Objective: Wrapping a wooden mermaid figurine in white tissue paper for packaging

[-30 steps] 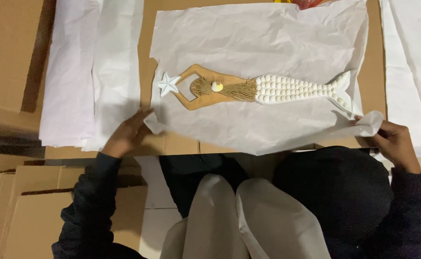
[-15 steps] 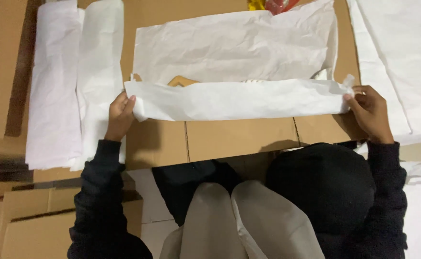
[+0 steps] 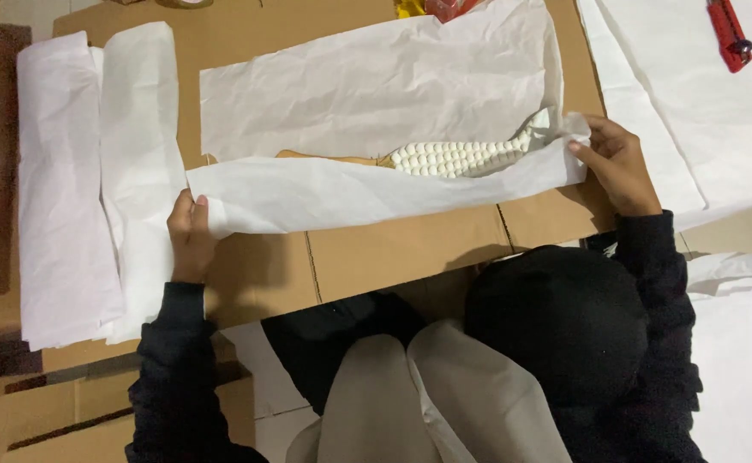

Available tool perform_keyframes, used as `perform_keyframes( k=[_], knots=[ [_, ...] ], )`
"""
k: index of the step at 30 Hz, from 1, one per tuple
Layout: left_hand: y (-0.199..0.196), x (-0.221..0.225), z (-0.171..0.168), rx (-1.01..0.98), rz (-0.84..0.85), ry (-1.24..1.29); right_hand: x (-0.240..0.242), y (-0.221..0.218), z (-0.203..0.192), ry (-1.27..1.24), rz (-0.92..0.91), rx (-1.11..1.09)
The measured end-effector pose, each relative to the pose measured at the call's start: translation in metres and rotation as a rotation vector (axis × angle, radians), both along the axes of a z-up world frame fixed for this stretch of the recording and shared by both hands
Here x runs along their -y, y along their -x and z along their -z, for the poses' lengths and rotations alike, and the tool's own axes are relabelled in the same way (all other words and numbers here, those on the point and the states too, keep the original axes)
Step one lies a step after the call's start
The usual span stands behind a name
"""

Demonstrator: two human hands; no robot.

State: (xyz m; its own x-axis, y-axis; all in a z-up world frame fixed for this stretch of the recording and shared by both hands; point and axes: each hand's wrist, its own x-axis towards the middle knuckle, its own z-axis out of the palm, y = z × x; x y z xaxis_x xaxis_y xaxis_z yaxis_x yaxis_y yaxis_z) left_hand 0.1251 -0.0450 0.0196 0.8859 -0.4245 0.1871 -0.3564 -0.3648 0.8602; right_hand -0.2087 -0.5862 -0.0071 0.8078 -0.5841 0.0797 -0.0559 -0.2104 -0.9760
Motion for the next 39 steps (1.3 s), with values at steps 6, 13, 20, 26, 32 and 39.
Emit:
perform_keyframes(
  k=[6, 13, 20, 26, 32, 39],
  knots=[
    [-0.016, -0.005, 0.01, 0.16, 0.068, -0.155, 0.016, -0.006, -0.04, 0.131, -0.265, -0.08],
    [-0.021, -0.001, 0.0, 0.116, 0.096, -0.243, 0.047, -0.04, -0.088, 0.492, -0.497, -0.705],
    [-0.04, -0.016, 0.031, 0.127, 0.043, -0.243, 0.05, -0.065, -0.139, 0.563, -0.447, -0.998],
    [-0.041, -0.018, 0.034, 0.184, 0.073, -0.241, 0.06, -0.043, -0.145, 0.298, -0.436, -0.785],
    [-0.032, -0.013, 0.023, 0.152, 0.094, -0.187, 0.069, -0.017, -0.108, 0.544, -0.437, -0.706],
    [-0.039, -0.018, 0.033, 0.167, 0.09, -0.211, 0.088, -0.01, -0.112, 0.746, -0.445, -0.679]
  ],
)
